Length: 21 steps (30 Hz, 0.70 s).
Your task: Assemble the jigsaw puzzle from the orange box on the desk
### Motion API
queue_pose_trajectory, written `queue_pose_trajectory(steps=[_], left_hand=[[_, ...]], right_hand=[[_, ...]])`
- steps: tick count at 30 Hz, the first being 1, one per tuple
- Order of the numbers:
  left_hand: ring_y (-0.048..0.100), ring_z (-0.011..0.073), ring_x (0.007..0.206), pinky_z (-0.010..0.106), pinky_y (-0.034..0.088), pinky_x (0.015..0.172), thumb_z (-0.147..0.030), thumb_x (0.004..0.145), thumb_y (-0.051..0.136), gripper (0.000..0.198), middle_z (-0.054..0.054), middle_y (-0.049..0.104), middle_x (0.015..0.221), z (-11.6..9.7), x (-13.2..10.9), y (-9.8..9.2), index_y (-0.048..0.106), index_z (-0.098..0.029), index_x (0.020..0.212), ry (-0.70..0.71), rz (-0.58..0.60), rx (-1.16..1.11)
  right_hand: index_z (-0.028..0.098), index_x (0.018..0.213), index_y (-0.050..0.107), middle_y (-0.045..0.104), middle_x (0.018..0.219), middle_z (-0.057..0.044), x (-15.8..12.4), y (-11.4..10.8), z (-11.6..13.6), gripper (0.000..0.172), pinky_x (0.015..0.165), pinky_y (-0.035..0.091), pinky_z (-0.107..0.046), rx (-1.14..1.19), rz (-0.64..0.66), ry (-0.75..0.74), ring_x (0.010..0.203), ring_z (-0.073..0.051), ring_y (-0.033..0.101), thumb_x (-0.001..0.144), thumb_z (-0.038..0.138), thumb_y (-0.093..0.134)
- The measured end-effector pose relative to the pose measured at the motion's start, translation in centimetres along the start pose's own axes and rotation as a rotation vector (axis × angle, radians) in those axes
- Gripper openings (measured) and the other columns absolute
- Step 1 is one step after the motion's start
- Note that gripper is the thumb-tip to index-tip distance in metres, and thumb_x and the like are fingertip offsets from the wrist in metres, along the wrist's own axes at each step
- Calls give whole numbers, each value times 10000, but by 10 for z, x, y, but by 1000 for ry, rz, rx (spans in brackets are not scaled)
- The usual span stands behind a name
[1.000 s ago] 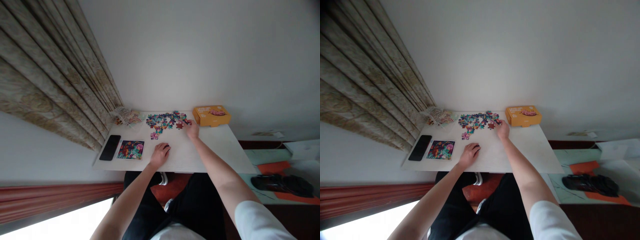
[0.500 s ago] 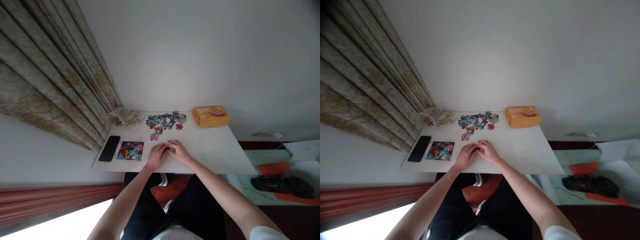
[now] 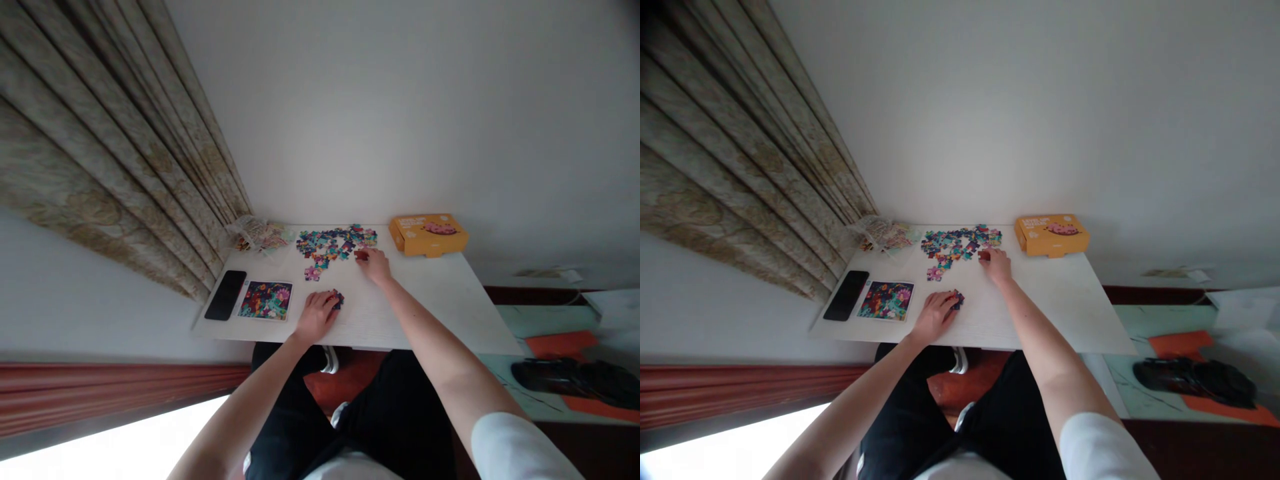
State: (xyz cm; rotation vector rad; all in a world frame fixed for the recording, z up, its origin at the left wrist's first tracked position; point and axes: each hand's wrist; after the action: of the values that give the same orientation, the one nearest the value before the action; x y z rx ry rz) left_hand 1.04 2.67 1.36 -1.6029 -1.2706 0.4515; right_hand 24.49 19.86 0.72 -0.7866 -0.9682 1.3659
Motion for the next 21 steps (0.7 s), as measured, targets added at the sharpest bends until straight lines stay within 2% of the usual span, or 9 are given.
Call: queue_pose_trajectory(steps=[3, 5, 8, 10, 12, 15, 17, 21], left_hand=[[626, 270, 1263, 510, 438, 1161, -248, 993, 587, 270, 109, 691, 1323, 4, 9, -3, 698, -255, 1239, -44, -35, 20], [605, 282, 1291, 499, 442, 1152, -240, 986, 588, 257, 119, 681, 1335, 12, 25, -6, 697, -239, 1218, -116, -64, 45], [563, 287, 1343, 476, 420, 1168, -181, 937, 618, 314, 111, 651, 1380, 26, 61, -15, 673, -241, 1240, -253, -69, 87], [561, 288, 1335, 451, 422, 1155, -193, 940, 619, 323, 116, 633, 1399, 33, 90, -19, 658, -242, 1257, -302, -12, 115], [565, 318, 1319, 459, 419, 1140, -243, 962, 611, 300, 146, 636, 1375, 36, 116, -19, 656, -216, 1257, -318, 42, 161], [563, 370, 1308, 501, 396, 1136, -372, 973, 638, 360, 192, 636, 1358, 31, 145, -12, 642, -185, 1281, -389, 74, 216], [551, 390, 1321, 526, 386, 1135, -438, 955, 671, 454, 205, 637, 1361, 26, 156, -5, 613, -185, 1327, -460, 73, 237], [544, 387, 1337, 534, 397, 1116, -406, 943, 691, 498, 218, 638, 1374, 23, 165, 6, 575, -174, 1367, -573, 32, 252]], right_hand=[[198, 1264, 675, 732, 1206, -130, 5, -1, -4, 426, 963, 495, -400, 30, 14, -7, 1129, -289, 648, 855, 287, 756], [196, 1277, 657, 749, 1152, -110, 5, -1, -8, 476, 940, 507, -379, 84, 46, 9, 1068, -266, 678, 817, 237, 774], [210, 1317, 621, 764, 1060, -68, -5, 1, -13, 568, 906, 525, -349, 219, 132, 5, 975, -227, 709, 769, 128, 748], [213, 1368, 593, 748, 1110, -71, -16, 3, -14, 644, 928, 530, -353, 292, 149, -32, 985, -215, 713, 748, 94, 722], [201, 1412, 574, 700, 1257, -114, -25, 6, -10, 679, 992, 517, -377, 301, 113, -51, 1074, -229, 698, 755, 133, 730], [186, 1450, 565, 608, 1434, -175, -31, 10, 4, 691, 1062, 479, -450, 204, 60, -5, 1238, -314, 623, 804, 306, 778], [221, 1464, 561, 593, 1471, -170, -30, 11, 16, 698, 1047, 473, -512, 134, 62, 30, 1276, -371, 582, 823, 382, 787], [295, 1454, 573, 640, 1416, -145, -27, 11, 31, 656, 999, 481, -551, 76, 77, 62, 1268, -386, 570, 836, 345, 783]])
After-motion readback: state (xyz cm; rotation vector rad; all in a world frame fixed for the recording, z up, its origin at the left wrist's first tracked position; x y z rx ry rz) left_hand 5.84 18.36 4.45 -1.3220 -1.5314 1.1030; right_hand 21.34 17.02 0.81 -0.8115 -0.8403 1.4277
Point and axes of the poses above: each hand's wrist, its own x-axis towards the middle knuckle, its own y-axis out of the palm, z = x × y
